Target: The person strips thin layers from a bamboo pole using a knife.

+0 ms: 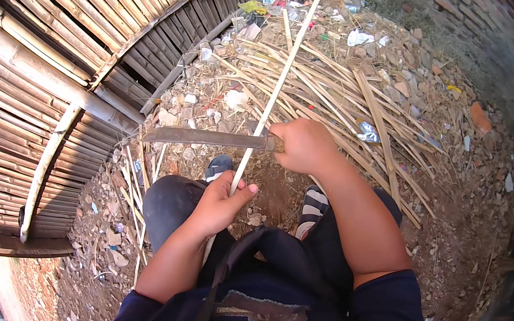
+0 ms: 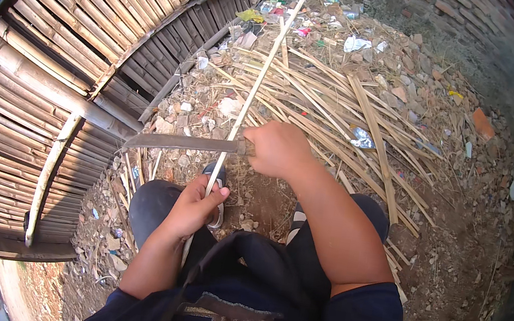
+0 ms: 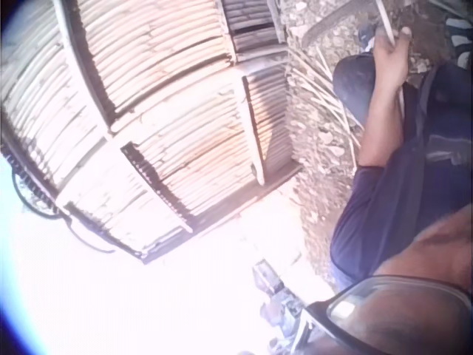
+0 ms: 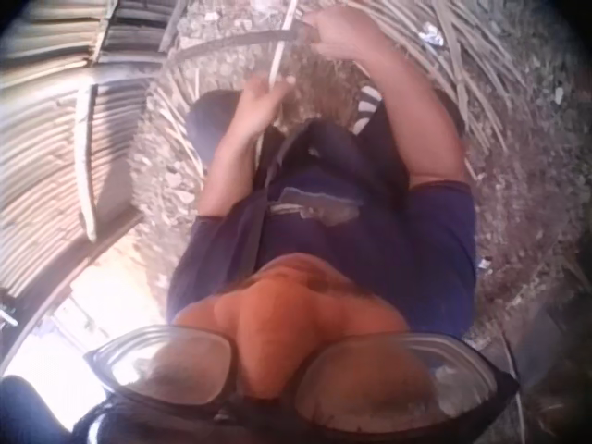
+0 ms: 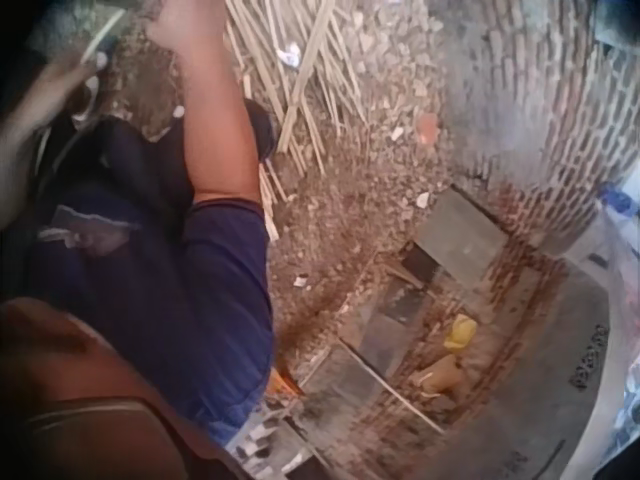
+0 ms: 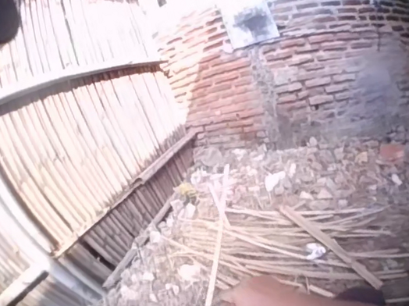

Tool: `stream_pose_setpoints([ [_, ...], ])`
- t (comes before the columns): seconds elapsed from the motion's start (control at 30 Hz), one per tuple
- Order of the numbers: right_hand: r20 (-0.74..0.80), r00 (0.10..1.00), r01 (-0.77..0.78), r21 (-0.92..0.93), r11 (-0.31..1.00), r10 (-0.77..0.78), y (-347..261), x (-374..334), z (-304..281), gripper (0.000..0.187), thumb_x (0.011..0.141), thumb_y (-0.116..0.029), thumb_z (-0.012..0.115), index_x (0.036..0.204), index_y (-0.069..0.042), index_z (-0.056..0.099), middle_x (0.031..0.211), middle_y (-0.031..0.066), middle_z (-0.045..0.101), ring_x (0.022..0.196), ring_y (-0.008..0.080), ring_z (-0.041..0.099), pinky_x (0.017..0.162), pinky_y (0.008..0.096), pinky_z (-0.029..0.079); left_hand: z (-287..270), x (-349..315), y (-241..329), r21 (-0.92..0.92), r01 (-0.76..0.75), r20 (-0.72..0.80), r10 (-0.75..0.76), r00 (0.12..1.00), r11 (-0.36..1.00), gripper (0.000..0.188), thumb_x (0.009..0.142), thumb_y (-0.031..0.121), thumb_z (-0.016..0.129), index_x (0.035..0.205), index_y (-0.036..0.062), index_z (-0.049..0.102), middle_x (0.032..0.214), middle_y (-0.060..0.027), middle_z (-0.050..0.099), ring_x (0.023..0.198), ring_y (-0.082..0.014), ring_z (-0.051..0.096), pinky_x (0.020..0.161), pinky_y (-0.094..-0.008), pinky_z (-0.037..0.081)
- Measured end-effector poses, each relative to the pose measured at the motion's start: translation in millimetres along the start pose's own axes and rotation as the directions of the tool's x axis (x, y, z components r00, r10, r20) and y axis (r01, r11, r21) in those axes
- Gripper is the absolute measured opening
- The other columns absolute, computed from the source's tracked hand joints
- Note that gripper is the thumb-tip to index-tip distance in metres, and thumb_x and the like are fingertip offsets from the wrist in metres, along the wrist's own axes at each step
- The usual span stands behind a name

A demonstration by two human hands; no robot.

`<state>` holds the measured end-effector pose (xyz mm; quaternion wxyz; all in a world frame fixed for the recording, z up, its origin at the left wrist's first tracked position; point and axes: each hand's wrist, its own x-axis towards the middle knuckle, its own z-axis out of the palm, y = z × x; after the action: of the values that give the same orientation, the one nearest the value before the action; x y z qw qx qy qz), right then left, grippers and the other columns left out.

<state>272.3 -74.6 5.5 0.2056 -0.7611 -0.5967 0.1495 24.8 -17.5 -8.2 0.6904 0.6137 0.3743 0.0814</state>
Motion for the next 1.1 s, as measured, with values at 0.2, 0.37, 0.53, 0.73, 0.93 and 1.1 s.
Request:
stream_pose_setpoints([
  [0.2,-0.149,0.936,-0.244,0.376,0.894,0.318,63.8,13.6,-14.5,0.021,0.08,-0.022,0.072,0.098,-0.013,0.074,0.087,0.0197,0.074,0.085,0.0388,0.072,0.078,0.05,0.057,13.2,0.6,-12.4,0.106,-0.039,0.044,0.035,0.998,0.994,0.022,0.103,0.022,0.072,0.1,0.0119,0.052,0.067,0.0093,0.047,0.052,-0.0024,0.041,0.046,-0.0235,0.029],
  [0.37,-0.117,0.989,-0.084,0.014,0.996,0.085,20.8,-6.2,-14.2,0.019,0.08,-0.022,0.075,0.094,-0.009,0.074,0.085,0.0191,0.072,0.084,0.0415,0.07,0.074,0.049,0.054,3.0,1.3,-1.5,-0.01,0.004,0.019,-0.004,1.0,1.0,0.023,0.103,0.023,0.071,0.098,0.0128,0.052,0.065,0.0092,0.045,0.048,-0.0029,0.038,0.044,-0.0244,0.026],
  [0.53,-0.027,0.989,-0.137,0.234,0.963,0.148,47.3,2.4,-16.3,0.026,0.078,-0.023,0.075,0.101,-0.011,0.076,0.088,0.019,0.073,0.086,0.0393,0.071,0.076,0.0471,0.056,4.4,-3.0,-0.4,-0.031,0.021,0.025,-0.02,0.999,0.999,0.026,0.101,0.027,0.075,0.097,0.0096,0.056,0.073,0.0076,0.05,0.063,-0.0023,0.042,0.055,-0.0239,0.033],
  [0.73,-0.014,0.999,0.032,-0.108,0.994,-0.034,-0.6,-2.6,-6.7,0.023,0.079,-0.026,0.078,0.092,-0.008,0.073,0.08,0.0171,0.073,0.076,0.0371,0.071,0.072,0.0458,0.055,-5.8,-2.5,-4.4,-0.009,0.002,-0.017,-0.002,1.0,1.0,0.024,0.103,0.024,0.071,0.097,0.0124,0.05,0.064,0.0075,0.044,0.047,-0.0037,0.038,0.043,-0.0243,0.027],
  [0.93,0.09,0.99,-0.12,0.162,0.98,0.106,16.2,2.0,-6.9,0.024,0.078,-0.023,0.073,0.098,-0.011,0.075,0.088,0.0193,0.073,0.091,0.0396,0.072,0.079,0.0504,0.057,0.4,2.9,-5.9,-0.002,-0.046,0.003,0.046,0.999,0.999,0.026,0.102,0.025,0.073,0.098,0.0109,0.052,0.069,0.0071,0.047,0.055,-0.0029,0.041,0.048,-0.0243,0.03],
  [1.1,0.053,0.997,-0.047,-0.062,0.997,0.05,-0.4,-7.5,-11.2,0.021,0.077,-0.024,0.073,0.094,-0.011,0.073,0.089,0.0191,0.073,0.088,0.0405,0.072,0.078,0.0508,0.057,6.1,-2.8,-4.2,0.001,-0.013,0.014,0.013,1.0,1.0,0.028,0.1,0.025,0.076,0.098,0.0095,0.053,0.072,0.0076,0.05,0.062,-0.002,0.043,0.052,-0.0229,0.032],
])
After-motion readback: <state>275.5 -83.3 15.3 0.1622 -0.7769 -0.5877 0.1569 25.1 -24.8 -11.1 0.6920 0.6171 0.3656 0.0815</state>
